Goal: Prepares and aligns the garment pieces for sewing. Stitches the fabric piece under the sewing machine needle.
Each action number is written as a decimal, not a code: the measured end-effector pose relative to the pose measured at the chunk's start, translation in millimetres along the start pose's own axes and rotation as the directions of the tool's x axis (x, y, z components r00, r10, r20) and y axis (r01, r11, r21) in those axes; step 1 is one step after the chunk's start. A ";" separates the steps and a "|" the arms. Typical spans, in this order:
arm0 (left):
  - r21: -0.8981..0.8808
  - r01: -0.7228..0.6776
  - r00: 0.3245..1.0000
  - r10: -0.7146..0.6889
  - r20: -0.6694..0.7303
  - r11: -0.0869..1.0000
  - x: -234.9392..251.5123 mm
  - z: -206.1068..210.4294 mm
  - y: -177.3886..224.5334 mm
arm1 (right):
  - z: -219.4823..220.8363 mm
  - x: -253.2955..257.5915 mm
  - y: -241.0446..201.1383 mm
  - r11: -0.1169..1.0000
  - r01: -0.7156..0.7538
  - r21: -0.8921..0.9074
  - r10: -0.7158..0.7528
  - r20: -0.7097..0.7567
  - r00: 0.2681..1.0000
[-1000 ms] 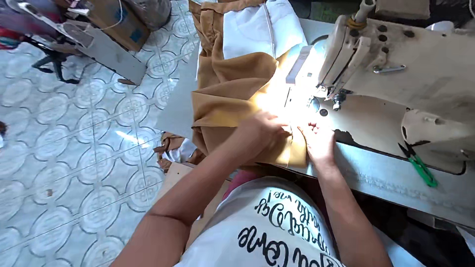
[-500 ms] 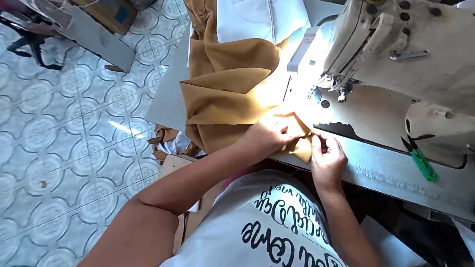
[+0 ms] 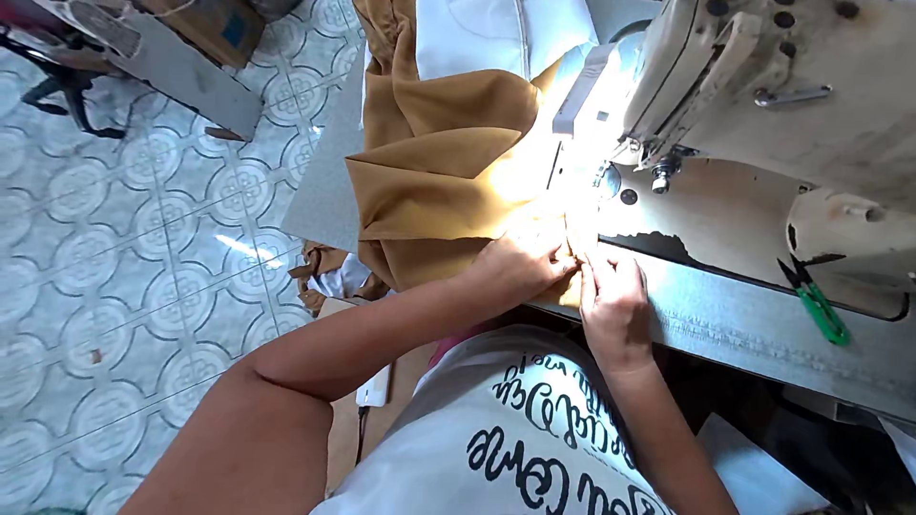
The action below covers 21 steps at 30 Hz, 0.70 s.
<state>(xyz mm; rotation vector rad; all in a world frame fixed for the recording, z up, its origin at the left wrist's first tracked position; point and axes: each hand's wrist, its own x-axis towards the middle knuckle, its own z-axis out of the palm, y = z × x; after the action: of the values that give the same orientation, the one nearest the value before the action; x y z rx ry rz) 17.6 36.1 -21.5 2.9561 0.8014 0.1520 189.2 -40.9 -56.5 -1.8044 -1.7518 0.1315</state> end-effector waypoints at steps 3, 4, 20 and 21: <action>-0.112 -0.040 0.999 0.038 -0.022 0.993 3.6 -12.5 -14.6 | 4.7 -5.3 -0.9 0.991 0.034 -0.126 -0.032 0.018 0.999; -0.124 -0.053 0.997 0.046 -0.061 0.991 6.8 -15.3 -17.8 | 6.3 -6.6 -1.4 0.988 0.041 -0.150 -0.040 0.015 0.999; -0.341 -0.300 0.948 0.236 -0.215 0.891 59.9 25.8 -87.1 | -9.3 -6.4 11.0 0.978 0.071 -0.194 -0.053 0.095 0.994; -0.320 -0.287 0.950 0.225 -0.217 0.903 59.7 27.2 -85.9 | -14.1 -1.2 8.3 0.987 0.057 -0.151 -0.042 0.105 0.994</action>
<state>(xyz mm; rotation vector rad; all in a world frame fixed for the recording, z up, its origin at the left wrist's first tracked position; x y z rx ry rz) 29.1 139.0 -52.4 2.7151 0.3434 0.5197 203.0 -46.4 -49.6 -1.8897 -1.9230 0.0703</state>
